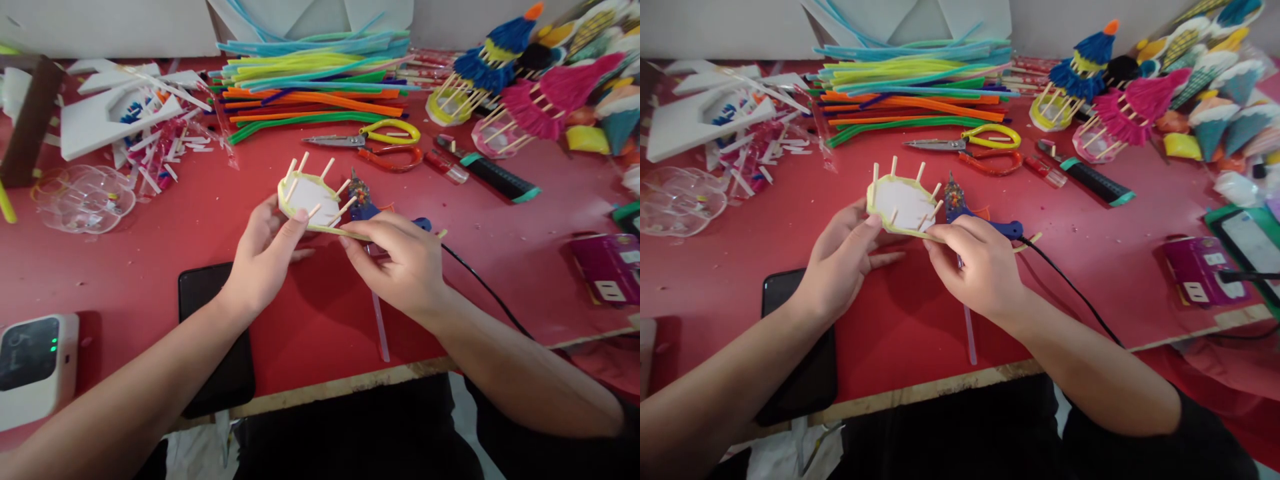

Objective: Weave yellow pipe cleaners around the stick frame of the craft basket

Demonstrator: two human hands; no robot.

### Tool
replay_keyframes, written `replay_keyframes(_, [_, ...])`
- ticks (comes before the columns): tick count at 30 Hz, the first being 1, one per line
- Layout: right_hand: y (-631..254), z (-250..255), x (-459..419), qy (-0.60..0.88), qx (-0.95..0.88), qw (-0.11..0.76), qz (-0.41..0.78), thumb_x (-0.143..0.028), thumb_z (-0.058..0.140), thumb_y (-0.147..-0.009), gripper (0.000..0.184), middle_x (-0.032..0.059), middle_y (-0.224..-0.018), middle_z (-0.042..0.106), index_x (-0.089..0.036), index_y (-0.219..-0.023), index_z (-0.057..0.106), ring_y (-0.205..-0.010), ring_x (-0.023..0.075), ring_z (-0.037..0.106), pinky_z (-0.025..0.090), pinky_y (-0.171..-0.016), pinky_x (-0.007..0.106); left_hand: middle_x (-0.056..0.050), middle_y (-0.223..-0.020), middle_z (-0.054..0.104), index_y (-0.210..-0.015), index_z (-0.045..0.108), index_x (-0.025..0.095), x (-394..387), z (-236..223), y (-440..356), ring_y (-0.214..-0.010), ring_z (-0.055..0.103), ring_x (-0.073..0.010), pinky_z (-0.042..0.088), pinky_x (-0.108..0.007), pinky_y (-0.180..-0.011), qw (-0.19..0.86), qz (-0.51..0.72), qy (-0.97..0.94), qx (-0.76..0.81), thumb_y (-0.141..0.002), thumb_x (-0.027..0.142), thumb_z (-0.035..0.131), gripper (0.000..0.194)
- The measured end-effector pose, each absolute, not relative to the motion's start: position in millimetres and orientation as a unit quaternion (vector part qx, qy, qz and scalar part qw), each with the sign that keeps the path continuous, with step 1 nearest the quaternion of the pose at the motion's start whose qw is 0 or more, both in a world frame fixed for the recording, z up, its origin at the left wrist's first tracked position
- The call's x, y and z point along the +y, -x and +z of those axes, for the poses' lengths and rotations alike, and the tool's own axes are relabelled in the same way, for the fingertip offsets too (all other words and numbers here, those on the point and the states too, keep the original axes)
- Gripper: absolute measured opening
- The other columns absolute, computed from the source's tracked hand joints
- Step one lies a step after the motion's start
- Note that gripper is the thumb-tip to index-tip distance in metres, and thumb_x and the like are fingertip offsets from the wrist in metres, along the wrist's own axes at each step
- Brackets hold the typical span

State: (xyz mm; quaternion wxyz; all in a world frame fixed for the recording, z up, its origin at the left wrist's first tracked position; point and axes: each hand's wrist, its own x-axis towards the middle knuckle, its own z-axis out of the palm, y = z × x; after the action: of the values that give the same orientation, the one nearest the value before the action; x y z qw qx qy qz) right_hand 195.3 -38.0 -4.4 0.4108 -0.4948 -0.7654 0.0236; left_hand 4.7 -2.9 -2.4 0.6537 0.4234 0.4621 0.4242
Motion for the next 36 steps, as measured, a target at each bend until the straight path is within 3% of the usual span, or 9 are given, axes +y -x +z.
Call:
replay_keyframes(3, [-196.2,-5.5,-39.4,0.498,-0.771,0.397,0.022,-0.021,0.065,-0.093,0.011,0.0058,-0.081,0.074,-0.017,-0.097,0.074,-0.076,0.0181,0.070,0.056,-0.070,0.031,-0.010,-0.154,0.053,-0.133,0.056,0.030,0.4,-16.6,0.8,-0.125,0.066,-0.0303,0.062,-0.043,-0.095,0.458,0.549,-0.528,0.459,-0.087,0.055,0.076,0.056])
replay_keyframes(7, [-198.4,2.3,-43.4,0.489,-0.763,0.419,0.048,-0.038,0.069,-0.092,0.025,0.0105,-0.097,0.073,-0.017,-0.106,0.073,-0.088,0.0229,0.071,0.059,-0.077,0.038,-0.009,-0.135,0.066,-0.123,0.068,0.024,8.3,-20.2,6.9,-0.136,0.057,-0.0244,0.044,-0.043,-0.119,0.216,0.635,-0.638,0.378,-0.096,0.041,0.070,0.031])
replay_keyframes(12, [-200.2,11.5,-46.2,0.499,-0.735,0.459,-0.010,-0.015,0.057,-0.097,0.016,0.0061,-0.090,0.072,-0.023,-0.096,0.071,-0.086,0.0190,0.070,0.058,-0.073,0.034,0.000,-0.094,0.074,-0.099,0.073,0.028,5.1,-8.7,4.6,-0.093,0.071,-0.0134,0.058,-0.030,-0.088,0.219,0.623,-0.667,0.343,-0.100,0.027,0.065,0.008])
replay_keyframes(15, [-199.4,11.6,-46.9,0.494,-0.724,0.481,-0.003,-0.013,0.061,-0.096,0.015,0.0041,-0.087,0.073,-0.024,-0.093,0.071,-0.080,0.0169,0.071,0.056,-0.064,0.031,-0.001,-0.098,0.075,-0.098,0.074,0.028,2.8,-7.8,5.1,-0.096,0.072,-0.0158,0.061,-0.035,-0.088,0.241,0.610,-0.668,0.353,-0.097,0.030,0.070,0.004])
replay_keyframes(21, [-199.8,6.9,-46.9,0.515,-0.693,0.505,0.008,-0.018,0.071,-0.092,0.009,0.0027,-0.093,0.075,-0.026,-0.095,0.074,-0.082,0.0166,0.071,0.057,-0.063,0.031,-0.003,-0.126,0.069,-0.099,0.075,0.029,6.0,-9.2,8.9,-0.128,0.063,-0.0257,0.049,-0.051,-0.115,0.223,0.598,-0.679,0.363,-0.089,0.036,0.080,0.013])
replay_keyframes(25, [-200.5,6.5,-46.6,0.523,-0.687,0.502,0.048,-0.022,0.061,-0.098,0.012,0.0038,-0.093,0.074,-0.026,-0.094,0.072,-0.085,0.0179,0.070,0.058,-0.071,0.034,-0.004,-0.120,0.069,-0.096,0.075,0.030,4.4,-6.4,7.3,-0.123,0.065,-0.0250,0.051,-0.051,-0.112,0.234,0.592,-0.674,0.374,-0.094,0.045,0.073,0.015])
replay_keyframes(28, [-199.8,9.1,-47.4,0.539,-0.678,0.488,0.107,-0.026,0.056,-0.101,0.020,0.0021,-0.080,0.070,-0.024,-0.085,0.067,-0.073,0.0150,0.066,0.055,-0.063,0.031,-0.004,-0.114,0.070,-0.090,0.072,0.029,3.1,-6.6,7.3,-0.119,0.066,-0.0242,0.053,-0.050,-0.109,0.253,0.579,-0.674,0.383,-0.095,0.045,0.070,0.017])
replay_keyframes(32, [-200.0,11.8,-45.8,0.579,-0.627,0.490,0.179,-0.032,0.065,-0.097,0.019,-0.0007,-0.068,0.067,-0.024,-0.081,0.069,-0.063,0.0128,0.064,0.052,-0.055,0.027,-0.004,-0.108,0.072,-0.091,0.072,0.028,4.3,-10.8,9.0,-0.115,0.067,-0.0228,0.051,-0.046,-0.104,0.250,0.580,-0.679,0.374,-0.096,0.034,0.071,0.008])
replay_keyframes(36, [-205.6,8.3,-38.6,0.580,-0.559,0.536,0.251,-0.035,0.077,-0.090,0.010,-0.0014,-0.074,0.072,-0.026,-0.087,0.074,-0.064,0.0131,0.068,0.060,-0.060,0.028,-0.001,-0.097,0.075,-0.094,0.070,0.028,2.8,-11.2,8.8,-0.098,0.069,-0.0199,0.049,-0.043,-0.093,0.232,0.581,-0.680,0.383,-0.098,0.028,0.067,0.005])
